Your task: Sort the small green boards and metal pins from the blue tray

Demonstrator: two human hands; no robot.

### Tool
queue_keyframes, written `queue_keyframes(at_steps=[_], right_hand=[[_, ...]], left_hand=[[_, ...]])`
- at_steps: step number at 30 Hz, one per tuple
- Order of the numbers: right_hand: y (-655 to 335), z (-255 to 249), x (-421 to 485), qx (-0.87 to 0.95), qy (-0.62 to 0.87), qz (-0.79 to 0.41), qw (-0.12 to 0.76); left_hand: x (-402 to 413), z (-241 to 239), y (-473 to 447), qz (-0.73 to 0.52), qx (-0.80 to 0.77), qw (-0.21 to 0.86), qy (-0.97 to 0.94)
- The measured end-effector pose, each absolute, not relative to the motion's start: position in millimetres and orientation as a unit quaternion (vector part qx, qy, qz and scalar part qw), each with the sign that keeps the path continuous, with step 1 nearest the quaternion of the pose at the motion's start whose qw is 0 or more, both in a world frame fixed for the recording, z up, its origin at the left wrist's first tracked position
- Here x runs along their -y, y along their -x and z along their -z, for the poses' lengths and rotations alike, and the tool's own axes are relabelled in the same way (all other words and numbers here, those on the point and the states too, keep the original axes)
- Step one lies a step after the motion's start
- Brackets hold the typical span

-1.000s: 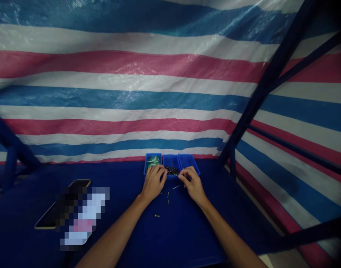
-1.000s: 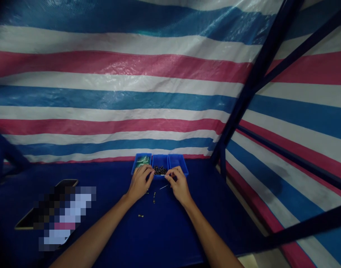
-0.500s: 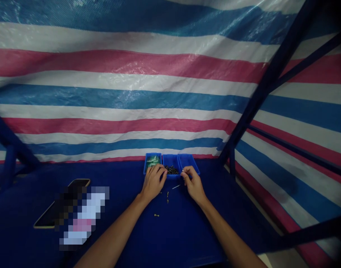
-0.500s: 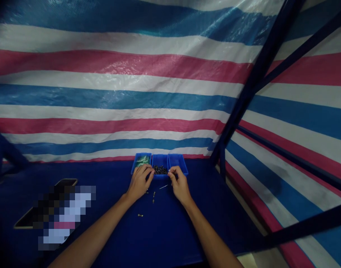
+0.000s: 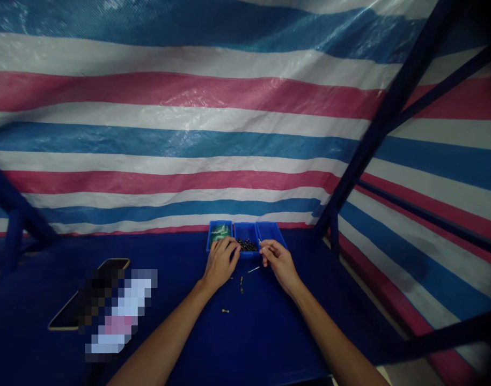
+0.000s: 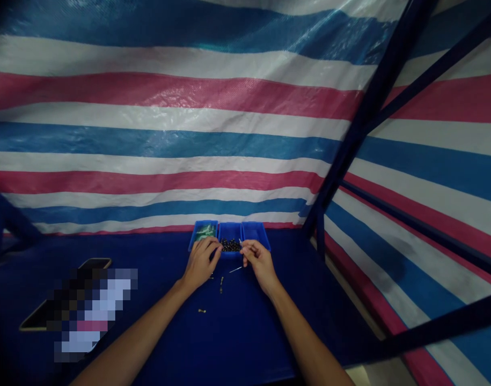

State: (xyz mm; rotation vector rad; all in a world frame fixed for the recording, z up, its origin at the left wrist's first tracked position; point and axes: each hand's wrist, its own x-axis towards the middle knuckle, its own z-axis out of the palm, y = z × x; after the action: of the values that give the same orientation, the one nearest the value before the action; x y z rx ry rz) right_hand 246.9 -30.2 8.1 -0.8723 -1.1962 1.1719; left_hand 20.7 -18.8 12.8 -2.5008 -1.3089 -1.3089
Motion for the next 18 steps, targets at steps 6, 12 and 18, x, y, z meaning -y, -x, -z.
queue_keyframes(at_steps=[6,12,18], right_hand=[[-247.1,-10.2,31.7,0.490,0.374,-0.522,0.590],[-248.1,-15.3,31.9,0.492,0.378,-0.514,0.593],[-250.5,-9.2,28.7,0.521,0.427,-0.426,0.604]], left_hand=[[18.2,-11.7,-20.7,0.421,0.421,0.016,0.803],[18.8,-13.2,-20.8,0.425,0.417,0.017,0.803],[19.3,-14.0,-20.4,0.425,0.417,0.016,0.803]])
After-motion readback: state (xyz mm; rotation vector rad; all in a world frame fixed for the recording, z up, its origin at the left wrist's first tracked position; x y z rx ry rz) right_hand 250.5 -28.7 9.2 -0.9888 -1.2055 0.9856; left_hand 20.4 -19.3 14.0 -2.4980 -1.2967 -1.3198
